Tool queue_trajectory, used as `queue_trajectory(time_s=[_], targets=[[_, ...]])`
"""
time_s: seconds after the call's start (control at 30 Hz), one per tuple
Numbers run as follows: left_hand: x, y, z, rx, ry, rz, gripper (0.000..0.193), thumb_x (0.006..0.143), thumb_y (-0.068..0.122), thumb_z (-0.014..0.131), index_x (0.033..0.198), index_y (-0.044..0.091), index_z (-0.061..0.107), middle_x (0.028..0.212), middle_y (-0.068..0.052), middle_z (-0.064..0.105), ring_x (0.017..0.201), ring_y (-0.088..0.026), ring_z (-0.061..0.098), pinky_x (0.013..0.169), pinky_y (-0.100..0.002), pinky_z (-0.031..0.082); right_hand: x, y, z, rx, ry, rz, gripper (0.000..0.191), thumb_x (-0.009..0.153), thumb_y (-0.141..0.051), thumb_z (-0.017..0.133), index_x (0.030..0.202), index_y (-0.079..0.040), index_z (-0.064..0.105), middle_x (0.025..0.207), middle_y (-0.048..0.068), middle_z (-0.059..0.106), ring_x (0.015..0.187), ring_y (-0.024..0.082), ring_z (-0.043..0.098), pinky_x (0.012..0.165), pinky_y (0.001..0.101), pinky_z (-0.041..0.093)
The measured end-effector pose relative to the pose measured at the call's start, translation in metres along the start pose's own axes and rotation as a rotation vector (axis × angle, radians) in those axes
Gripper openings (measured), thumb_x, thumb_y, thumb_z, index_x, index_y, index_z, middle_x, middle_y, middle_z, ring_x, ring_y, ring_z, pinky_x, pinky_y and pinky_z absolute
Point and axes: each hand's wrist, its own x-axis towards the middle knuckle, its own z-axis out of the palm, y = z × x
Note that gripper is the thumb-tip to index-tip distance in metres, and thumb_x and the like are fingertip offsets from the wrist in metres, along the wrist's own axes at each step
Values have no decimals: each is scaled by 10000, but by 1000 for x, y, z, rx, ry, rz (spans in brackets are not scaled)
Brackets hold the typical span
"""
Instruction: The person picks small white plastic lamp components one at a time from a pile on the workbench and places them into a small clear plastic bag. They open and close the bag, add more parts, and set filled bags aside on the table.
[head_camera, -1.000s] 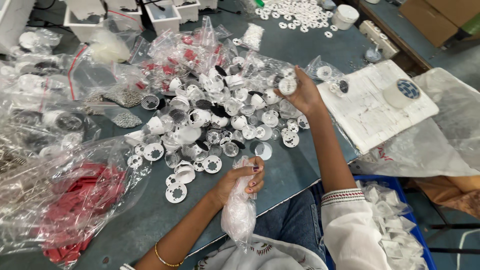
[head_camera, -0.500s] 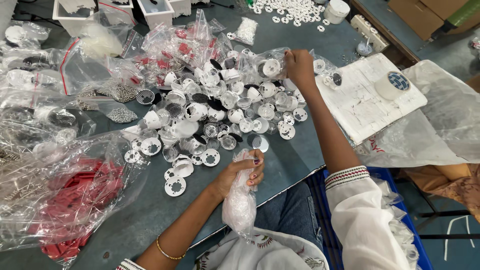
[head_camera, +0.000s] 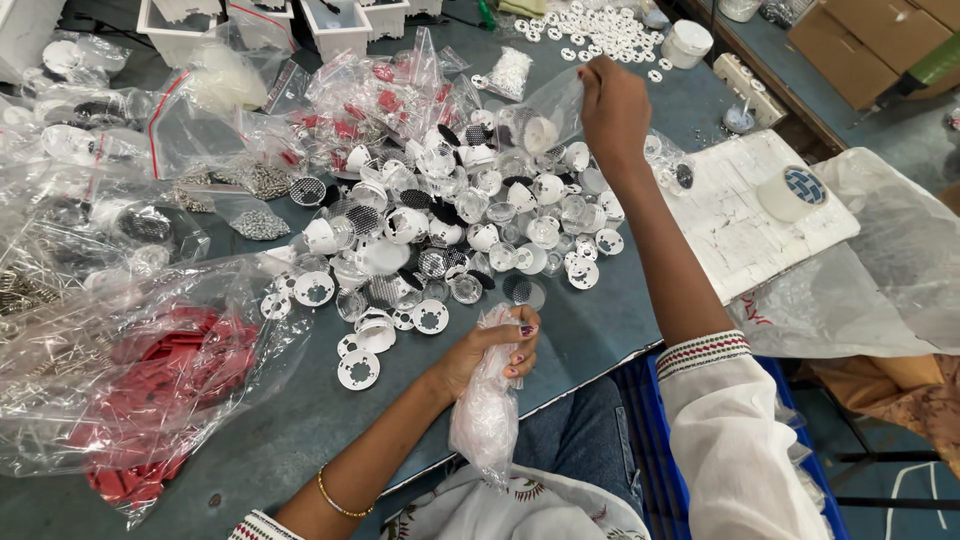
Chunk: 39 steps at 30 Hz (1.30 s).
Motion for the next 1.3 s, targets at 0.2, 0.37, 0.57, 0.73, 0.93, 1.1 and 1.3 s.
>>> queue_trajectory(time_s=[0.2,0.37,0.57,0.73,0.93,1.1,1.3], targets=[[-1,1,-1,7,17,1,148,985,125,631,1073,36,550,714,-42,505,589,-132,520,527,-248,408,13,3,6,5,-28,-65,127,1013,-147,671,982,-38,729,798,176,702,708,377,668,621,456,507],[0,1,-2,8,13,6,146,990,120,625,1083,33,555,724,-42,508,597,-138,525,534,-254,407,30,6,-4,11,-108,-125,73,981,-99,707,1007,-40,741,817,182,701,729,373,673,642,444,514],[0,1,-6,8,10,8,143,994,120,623,1088,33,559,729,-43,510,602,-138,523,551,-258,412,46,15,-21,55,-133,-131,74,988,-40,718,1056,-28,744,717,156,650,596,268,608,584,385,461],[0,3,-4,20,31,35,239,984,140,642,1170,32,538,728,-36,483,615,-141,518,570,-263,413,41,25,-38,150,-136,-180,161,988,40,637,1072,-24,759,745,95,648,609,141,590,563,319,437],[4,14,8,72,141,159,524,952,212,661,1419,49,487,709,-30,470,583,-121,494,524,-228,395,4,18,-86,641,-226,327,171,1082,-11,533,1026,-39,692,723,-4,599,528,55,513,459,234,377],[5,9,-6,-41,81,237,561,961,351,705,1410,135,447,779,-41,490,631,-120,490,549,-231,427,-73,-17,-118,751,-444,258,167,985,54,536,1023,-12,685,1008,50,699,878,123,648,772,263,529],[7,-9,-39,-322,43,88,452,959,299,742,1253,17,545,956,-80,620,807,-181,638,709,-302,553,-170,-88,-133,169,-944,-119,187,905,-82,631,1065,-100,728,1013,94,710,870,242,696,770,392,564]])
